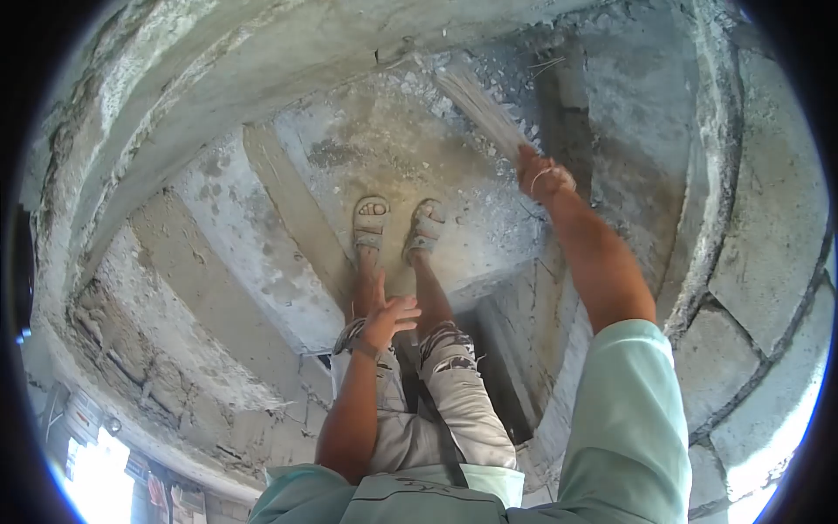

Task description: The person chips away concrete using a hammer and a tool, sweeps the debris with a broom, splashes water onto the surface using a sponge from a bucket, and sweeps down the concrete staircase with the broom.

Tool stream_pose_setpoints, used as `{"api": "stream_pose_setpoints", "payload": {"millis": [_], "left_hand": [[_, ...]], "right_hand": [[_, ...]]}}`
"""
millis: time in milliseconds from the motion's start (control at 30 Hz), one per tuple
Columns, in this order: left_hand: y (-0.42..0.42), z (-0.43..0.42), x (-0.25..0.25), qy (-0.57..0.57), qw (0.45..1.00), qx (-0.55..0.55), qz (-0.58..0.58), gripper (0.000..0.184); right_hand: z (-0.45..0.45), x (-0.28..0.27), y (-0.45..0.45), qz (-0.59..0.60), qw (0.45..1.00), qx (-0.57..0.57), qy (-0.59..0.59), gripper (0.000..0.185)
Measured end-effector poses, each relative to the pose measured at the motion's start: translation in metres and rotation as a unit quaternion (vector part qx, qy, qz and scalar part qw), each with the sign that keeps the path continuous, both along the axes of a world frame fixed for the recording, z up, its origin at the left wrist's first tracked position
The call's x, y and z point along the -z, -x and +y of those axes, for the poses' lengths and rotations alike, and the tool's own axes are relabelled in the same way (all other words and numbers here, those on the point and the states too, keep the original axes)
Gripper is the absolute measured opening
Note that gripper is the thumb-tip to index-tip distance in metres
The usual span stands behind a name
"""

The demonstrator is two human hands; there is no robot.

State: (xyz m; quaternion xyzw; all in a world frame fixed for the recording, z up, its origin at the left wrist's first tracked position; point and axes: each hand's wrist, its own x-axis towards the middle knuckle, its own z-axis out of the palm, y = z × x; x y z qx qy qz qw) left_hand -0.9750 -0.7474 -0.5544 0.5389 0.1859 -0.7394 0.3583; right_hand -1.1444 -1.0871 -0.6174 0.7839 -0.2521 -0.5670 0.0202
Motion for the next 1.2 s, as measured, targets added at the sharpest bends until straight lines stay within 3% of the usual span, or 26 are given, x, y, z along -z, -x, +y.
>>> {"api": "stream_pose_setpoints", "payload": {"millis": [33, 67, 200, 300, 333, 367, 433, 500, 533, 567, 600, 633, 667, 700, 733, 767, 833, 900, 933, 1000, 1033, 1100, 1133, 1167, 1200], "left_hand": [[0.005, -0.007, -0.003, 0.0, 1.0, -0.019, 0.02, 0.09], [0.009, -0.015, -0.009, 0.005, 1.0, -0.022, 0.015, 0.09], [0.029, -0.045, -0.034, 0.081, 0.996, -0.019, 0.044, 0.092], [0.052, -0.058, -0.046, 0.12, 0.99, 0.01, 0.07, 0.096], [0.066, -0.063, -0.049, 0.133, 0.983, 0.0, 0.126, 0.099], [0.08, -0.072, -0.051, 0.145, 0.972, -0.013, 0.184, 0.101], [0.11, -0.088, -0.063, 0.148, 0.966, 0.021, 0.213, 0.102], [0.119, -0.087, -0.073, 0.151, 0.958, 0.064, 0.234, 0.104], [0.121, -0.079, -0.079, 0.215, 0.956, 0.098, 0.172, 0.105], [0.121, -0.069, -0.087, 0.212, 0.958, 0.09, 0.171, 0.104], [0.121, -0.059, -0.094, 0.21, 0.959, 0.082, 0.171, 0.104], [0.118, -0.044, -0.105, 0.138, 0.963, 0.028, 0.231, 0.101], [0.117, -0.032, -0.112, 0.129, 0.964, 0.037, 0.229, 0.101], [0.113, -0.022, -0.116, 0.078, 0.98, -0.031, 0.181, 0.099], [0.106, -0.017, -0.115, 0.03, 0.987, -0.097, 0.126, 0.096], [0.098, -0.017, -0.11, 0.029, 0.989, -0.085, 0.119, 0.096], [0.084, -0.015, -0.091, -0.018, 0.993, -0.052, -0.1, 0.092], [0.066, -0.009, -0.045, -0.077, 0.964, -0.152, -0.204, 0.065], [0.05, -0.001, 0.008, 0.197, 0.95, -0.236, 0.049, 0.046], [0.024, -0.032, 0.036, 0.198, 0.932, -0.273, 0.131, 0.019], [0.016, -0.069, 0.025, -0.053, 0.969, -0.234, -0.054, 0.02], [0.002, -0.068, 0.092, 0.085, 0.993, -0.06, 0.053, 0.023], [0.01, -0.075, 0.078, 0.08, 0.993, -0.057, 0.06, 0.023], [0.02, -0.101, 0.05, 0.055, 0.998, -0.012, -0.008, 0.034], [0.021, -0.111, 0.031, 0.026, 0.996, 0.031, -0.08, 0.047]], "right_hand": [[0.007, -0.003, -0.002, -0.003, 0.991, 0.136, -0.015, 0.033], [0.013, -0.003, 0.005, -0.017, 0.979, 0.203, -0.018, 0.034], [0.023, 0.002, 0.09, 0.004, 0.948, 0.317, -0.032, 0.04], [0.034, -0.048, 0.105, 0.191, 0.897, 0.385, -0.103, 0.041], [0.052, -0.043, 0.13, 0.187, 0.898, 0.384, -0.103, 0.041], [0.074, -0.025, 0.182, 0.017, 0.933, 0.356, -0.046, 0.043], [0.115, -0.03, 0.217, -0.146, 0.932, 0.332, 0.008, 0.046], [0.148, -0.068, 0.161, -0.314, 0.75, 0.582, 0.022, 0.053], [0.159, -0.097, 0.12, -0.375, 0.632, 0.678, 0.026, 0.057], [0.168, -0.13, 0.077, -0.382, 0.524, 0.762, 0.01, 0.06], [0.187, -0.139, 0.062, -0.391, 0.499, 0.773, -0.011, 0.061], [0.204, -0.146, 0.052, -0.398, 0.474, 0.785, -0.031, 0.061], [0.216, -0.147, 0.042, -0.42, 0.488, 0.763, -0.06, 0.062], [0.226, -0.144, 0.03, -0.444, 0.497, 0.74, -0.089, 0.063], [0.239, -0.132, 0.017, -0.449, 0.461, 0.755, -0.129, 0.066], [0.254, -0.113, 0.005, -0.453, 0.423, 0.767, -0.166, 0.069], [0.274, -0.053, -0.022, -0.377, 0.326, 0.806, -0.319, 0.072], [0.238, -0.044, -0.081, -0.312, 0.405, 0.764, -0.392, 0.071], [0.239, -0.001, -0.105, -0.341, 0.471, 0.7, -0.414, 0.069], [0.226, 0.058, -0.14, -0.336, 0.599, 0.586, -0.43, 0.066], [0.199, 0.072, -0.151, -0.307, 0.667, 0.531, -0.424, 0.065], [0.156, 0.085, -0.118, -0.295, 0.556, 0.684, -0.369, 0.06], [0.156, 0.073, -0.095, -0.363, 0.448, 0.761, -0.297, 0.06], [0.156, 0.059, -0.083, -0.428, 0.334, 0.809, -0.223, 0.06], [0.163, 0.035, -0.081, -0.432, 0.325, 0.824, -0.166, 0.062]]}}
